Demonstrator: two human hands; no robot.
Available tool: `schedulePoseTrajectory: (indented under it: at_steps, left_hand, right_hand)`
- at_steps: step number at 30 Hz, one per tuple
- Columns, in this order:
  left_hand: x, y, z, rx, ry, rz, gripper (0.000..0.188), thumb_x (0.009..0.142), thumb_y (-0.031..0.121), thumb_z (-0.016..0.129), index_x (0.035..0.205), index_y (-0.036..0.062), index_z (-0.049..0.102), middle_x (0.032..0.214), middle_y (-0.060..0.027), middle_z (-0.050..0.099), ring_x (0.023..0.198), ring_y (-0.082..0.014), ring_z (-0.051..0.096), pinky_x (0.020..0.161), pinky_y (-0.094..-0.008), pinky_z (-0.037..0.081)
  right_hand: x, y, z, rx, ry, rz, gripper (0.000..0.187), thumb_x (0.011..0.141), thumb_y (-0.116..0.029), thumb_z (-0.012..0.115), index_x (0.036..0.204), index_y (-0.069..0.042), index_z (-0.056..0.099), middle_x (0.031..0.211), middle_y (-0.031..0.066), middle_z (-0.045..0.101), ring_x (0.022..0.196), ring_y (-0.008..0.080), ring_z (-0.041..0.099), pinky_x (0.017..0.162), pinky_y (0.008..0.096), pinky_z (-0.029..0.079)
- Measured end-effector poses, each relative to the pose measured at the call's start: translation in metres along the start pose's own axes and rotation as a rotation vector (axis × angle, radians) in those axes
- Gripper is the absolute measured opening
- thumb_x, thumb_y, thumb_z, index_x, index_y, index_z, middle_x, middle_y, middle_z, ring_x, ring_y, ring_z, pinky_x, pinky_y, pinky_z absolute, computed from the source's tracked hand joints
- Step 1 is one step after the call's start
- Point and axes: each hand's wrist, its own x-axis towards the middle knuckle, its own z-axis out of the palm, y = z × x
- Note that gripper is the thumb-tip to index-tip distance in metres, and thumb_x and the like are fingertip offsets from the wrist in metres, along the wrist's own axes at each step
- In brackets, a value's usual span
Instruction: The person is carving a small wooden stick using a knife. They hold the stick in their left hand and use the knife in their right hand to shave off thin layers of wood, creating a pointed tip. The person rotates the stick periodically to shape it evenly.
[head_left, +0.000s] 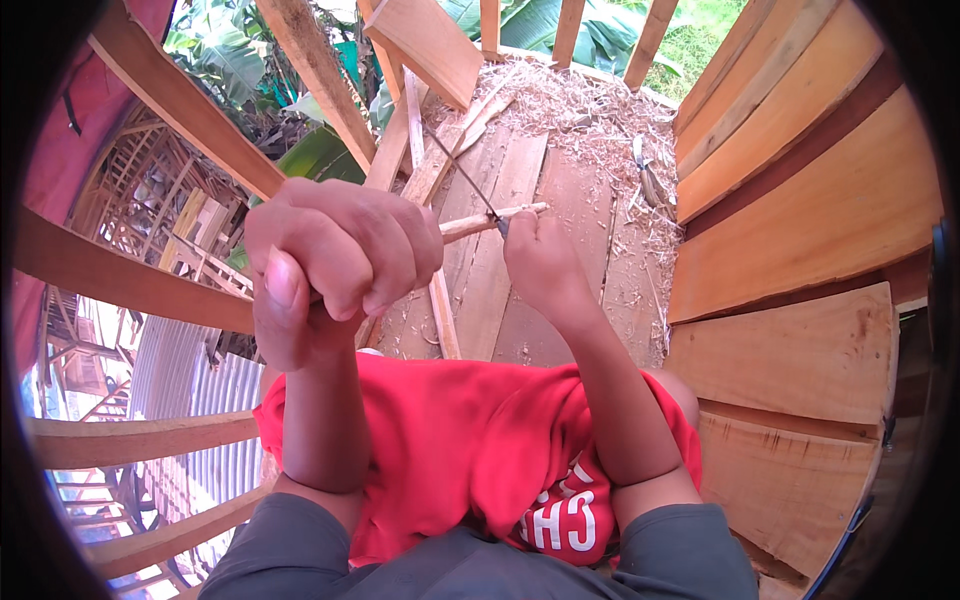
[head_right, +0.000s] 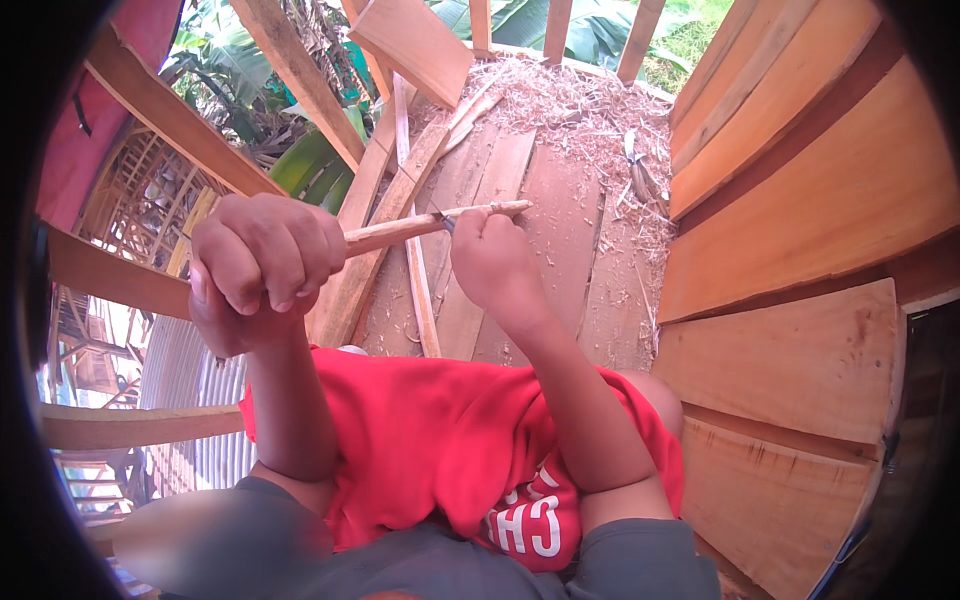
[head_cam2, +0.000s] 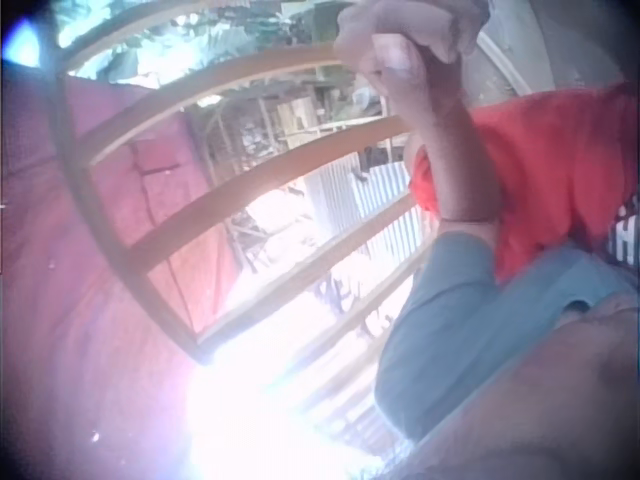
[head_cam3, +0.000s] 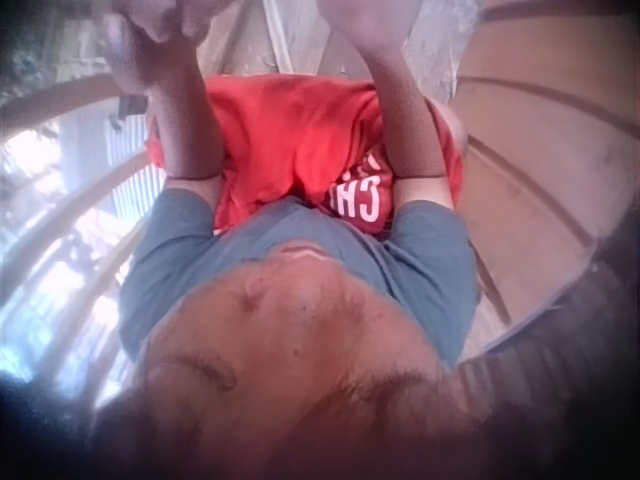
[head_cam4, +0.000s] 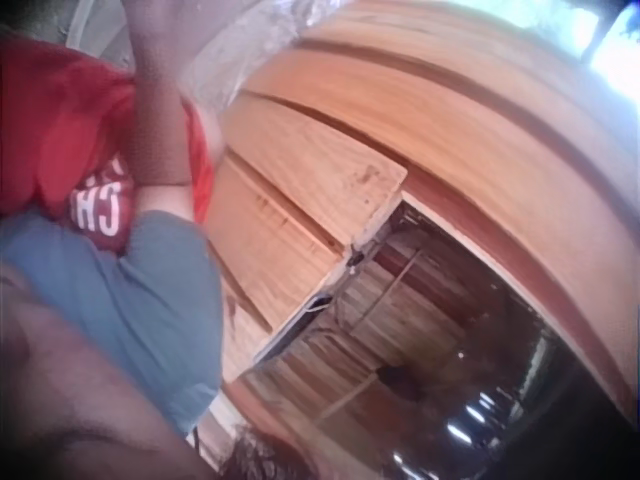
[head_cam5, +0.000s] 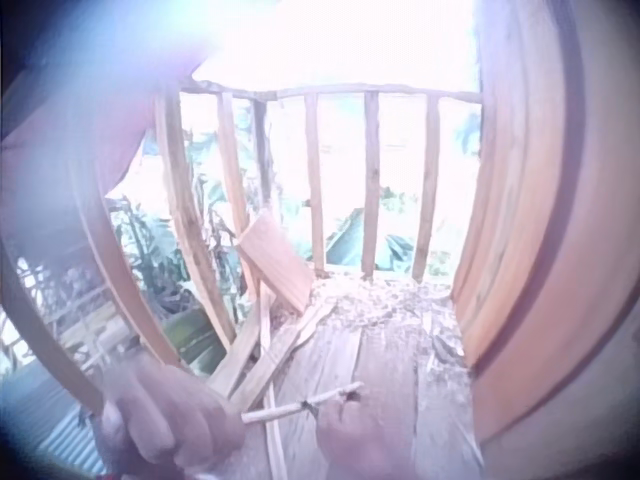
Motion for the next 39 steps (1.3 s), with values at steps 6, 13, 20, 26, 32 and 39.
schedulePoseTrajectory:
  at_steps: [6, 13, 20, 26, 32, 39]
  left_hand:
    - [0.009, -0.015, 0.003, -0.017, -0.013, 0.027, 0.039, 0.101, 0.03, 0.036, 0.065, 0.0168, 0.041, 0.061, 0.0009, 0.05, 0.051, -0.0149, 0.046, 0.051, -0.0316, 0.037]
    - [0.009, -0.016, 0.009, -0.033, 0.014, 0.026, 0.039, 0.102, 0.031, 0.034, 0.067, 0.0162, 0.041, 0.062, -0.0001, 0.048, 0.052, -0.0152, 0.044, 0.052, -0.0326, 0.037]
    - [0.01, -0.015, 0.012, 0.007, 0.121, 0.026, 0.04, 0.103, 0.033, 0.034, 0.068, 0.0162, 0.039, 0.063, -0.0005, 0.046, 0.056, -0.0151, 0.042, 0.055, -0.0324, 0.036]
    - [-0.003, -0.014, 0.008, -0.04, 0.214, 0.073, 0.038, 0.105, 0.033, 0.032, 0.075, 0.0108, 0.038, 0.066, -0.0036, 0.043, 0.06, -0.0158, 0.039, 0.061, -0.0333, 0.036]
    - [-0.007, -0.014, -0.013, -0.073, 0.315, 0.102, 0.033, 0.104, 0.031, 0.029, 0.078, 0.0118, 0.034, 0.069, -0.0025, 0.038, 0.063, -0.0148, 0.035, 0.064, -0.0324, 0.033]
    - [0.0, -0.016, 0.004, -0.024, 0.359, 0.083, 0.032, 0.103, 0.031, 0.031, 0.078, 0.0119, 0.033, 0.069, -0.0017, 0.035, 0.062, -0.0144, 0.033, 0.063, -0.0329, 0.032]
  right_hand:
    - [0.021, 0.031, -0.007, 0.049, 0.064, 0.066, 0.061, 0.097, -0.035, 0.029, 0.1, 0.013, 0.064, 0.101, 0.0398, 0.061, 0.107, 0.0531, 0.057, 0.098, 0.0519, 0.043]
    - [0.038, 0.064, -0.005, 0.03, 0.112, 0.15, 0.059, 0.097, -0.035, 0.029, 0.098, 0.011, 0.066, 0.098, 0.0375, 0.063, 0.104, 0.0503, 0.061, 0.096, 0.0519, 0.045]
    - [0.044, 0.067, -0.005, -0.02, 0.135, 0.18, 0.059, 0.097, -0.035, 0.029, 0.096, 0.01, 0.067, 0.095, 0.0338, 0.066, 0.102, 0.0487, 0.062, 0.092, 0.0519, 0.046]
    - [-0.001, 0.009, 0.004, 0.039, 0.012, -0.05, 0.06, 0.097, -0.036, 0.029, 0.094, 0.01, 0.068, 0.095, 0.0353, 0.065, 0.099, 0.0495, 0.062, 0.091, 0.0531, 0.046]
    - [0.005, 0.007, 0.013, 0.046, 0.095, -0.01, 0.059, 0.097, -0.035, 0.031, 0.085, 0.01, 0.067, 0.091, 0.0357, 0.064, 0.094, 0.0499, 0.063, 0.09, 0.054, 0.047]
    - [-0.015, -0.009, 0.002, -0.037, 0.135, -0.062, 0.059, 0.098, -0.033, 0.032, 0.08, 0.011, 0.067, 0.083, 0.0348, 0.064, 0.09, 0.0499, 0.064, 0.087, 0.0533, 0.049]
